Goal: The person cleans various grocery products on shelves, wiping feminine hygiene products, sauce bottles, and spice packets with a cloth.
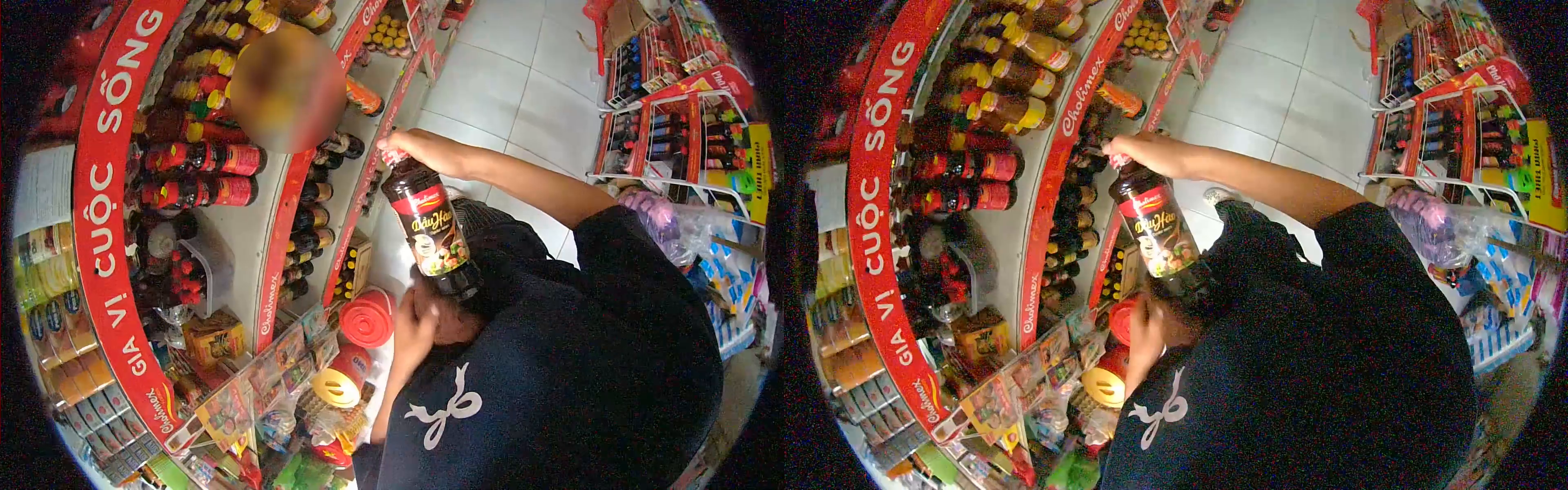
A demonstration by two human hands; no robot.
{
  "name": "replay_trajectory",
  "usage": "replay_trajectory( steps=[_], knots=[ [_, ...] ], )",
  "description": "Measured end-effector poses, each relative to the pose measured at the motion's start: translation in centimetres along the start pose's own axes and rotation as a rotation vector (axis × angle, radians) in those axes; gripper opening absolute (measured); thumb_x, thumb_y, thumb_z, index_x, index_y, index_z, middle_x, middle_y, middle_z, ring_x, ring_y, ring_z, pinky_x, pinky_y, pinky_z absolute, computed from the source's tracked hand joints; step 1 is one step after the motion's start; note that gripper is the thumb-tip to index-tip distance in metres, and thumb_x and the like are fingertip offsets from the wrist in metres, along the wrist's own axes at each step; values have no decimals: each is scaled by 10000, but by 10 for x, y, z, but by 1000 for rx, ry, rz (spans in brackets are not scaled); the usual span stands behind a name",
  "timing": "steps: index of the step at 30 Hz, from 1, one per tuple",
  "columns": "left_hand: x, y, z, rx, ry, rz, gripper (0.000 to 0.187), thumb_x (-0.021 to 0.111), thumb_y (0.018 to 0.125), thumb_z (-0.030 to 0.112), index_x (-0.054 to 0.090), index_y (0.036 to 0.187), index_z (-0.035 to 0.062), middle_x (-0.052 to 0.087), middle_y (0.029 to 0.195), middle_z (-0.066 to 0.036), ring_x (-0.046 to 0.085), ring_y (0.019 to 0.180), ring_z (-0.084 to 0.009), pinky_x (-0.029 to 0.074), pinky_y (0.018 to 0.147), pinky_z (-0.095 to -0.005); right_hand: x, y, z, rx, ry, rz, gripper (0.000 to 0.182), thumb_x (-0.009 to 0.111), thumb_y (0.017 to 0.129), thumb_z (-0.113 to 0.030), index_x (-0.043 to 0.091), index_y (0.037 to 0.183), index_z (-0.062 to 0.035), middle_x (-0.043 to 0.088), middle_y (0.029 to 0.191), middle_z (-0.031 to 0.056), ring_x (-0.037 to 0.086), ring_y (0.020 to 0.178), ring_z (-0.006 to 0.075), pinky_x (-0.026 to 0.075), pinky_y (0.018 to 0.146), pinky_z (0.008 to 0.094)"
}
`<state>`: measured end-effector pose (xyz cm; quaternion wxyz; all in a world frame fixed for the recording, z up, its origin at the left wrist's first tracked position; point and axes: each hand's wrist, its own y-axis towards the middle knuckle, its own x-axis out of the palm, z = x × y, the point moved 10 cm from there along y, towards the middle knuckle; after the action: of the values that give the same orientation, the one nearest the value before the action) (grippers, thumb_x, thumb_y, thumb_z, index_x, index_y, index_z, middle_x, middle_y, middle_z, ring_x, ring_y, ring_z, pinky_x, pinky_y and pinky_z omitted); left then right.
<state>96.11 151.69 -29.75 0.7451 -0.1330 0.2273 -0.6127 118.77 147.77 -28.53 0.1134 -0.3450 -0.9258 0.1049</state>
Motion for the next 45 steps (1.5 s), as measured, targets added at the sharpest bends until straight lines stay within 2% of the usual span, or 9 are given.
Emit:
replay_trajectory(
  steps=[7, 16, 17, 20, 27, 34, 39, 43, 45],
  knots=[
    [-32, 83, 93, 143, -317, 216, 431, 378, 872, 411, 543, 782, 24, 512, 657, -19, 455, 570, -106, 369, 515, -229, 37, 6, -11, 35, -212, -212, 514, 379, 817, -469, 527, 998, -12, 547, 986, 79, 467, 941, 153, 323, 863, 271],
    [-20, 54, 18, -168, -255, 180, 621, 429, 798, 523, 422, 1130, -2, 493, 1028, -103, 466, 949, -194, 379, 807, -312, 50, 14, -9, -88, -136, -240, 484, 390, 831, -429, 551, 984, 1, 569, 962, 77, 494, 922, 147, 348, 841, 251],
    [-7, 43, 31, 74, -256, 57, 482, 501, 794, 343, 463, 1080, -43, 540, 991, -117, 487, 944, -190, 362, 852, -314, 49, 14, -6, -69, -133, -237, 479, 389, 831, -427, 553, 978, -1, 569, 950, 73, 495, 914, 145, 349, 833, 250],
    [8, 7, 13, -32, -139, -124, 533, 566, 733, 186, 379, 1164, -64, 496, 1105, -133, 441, 1053, -211, 312, 917, -316, 45, 11, -4, -18, -125, -217, 468, 392, 828, -431, 561, 951, -12, 568, 910, 63, 499, 879, 141, 356, 807, 244],
    [11, 13, 10, 8, -182, -148, 645, 656, 645, 86, 336, 1184, -69, 441, 1164, -151, 450, 1057, -213, 319, 924, -318, 57, 20, -1, 6, -129, -229, 460, 408, 814, -443, 569, 912, -24, 570, 888, 56, 498, 853, 135, 360, 784, 245],
    [-20, 63, 32, 146, -414, 10, 511, 648, 675, 190, 436, 1086, -28, 544, 999, -106, 520, 899, -169, 402, 807, -303, 77, 30, -6, -75, -169, -223, 439, 426, 805, -441, 580, 835, -31, 582, 827, 56, 513, 801, 130, 372, 734, 244],
    [-40, 107, -36, 155, -669, 244, 597, 388, 828, 479, 367, 1185, 1, 483, 1104, -136, 505, 948, -240, 387, 833, -339, 88, 29, -17, -146, -179, -228, 359, 414, 845, -319, 585, 819, -4, 575, 778, 61, 504, 790, 119, 376, 742, 243],
    [0, 70, -8, 3, -1328, -132, 593, 394, 802, 512, 496, 1071, -7, 553, 990, -133, 546, 875, -265, 435, 746, -384, 96, 28, -20, -70, -166, -298, 334, 416, 841, -292, 599, 832, -13, 562, 845, 34, 469, 807, 109, 358, 754, 225],
    [15, 43, -12, 106, -1069, -381, 516, 481, 750, 449, 539, 969, -15, 566, 877, -110, 548, 793, -230, 433, 681, -337, 98, 38, -9, -31, -157, -329, 317, 412, 844, -278, 576, 892, -11, 568, 848, 28, 483, 792, 103, 367, 759, 227]
  ],
)
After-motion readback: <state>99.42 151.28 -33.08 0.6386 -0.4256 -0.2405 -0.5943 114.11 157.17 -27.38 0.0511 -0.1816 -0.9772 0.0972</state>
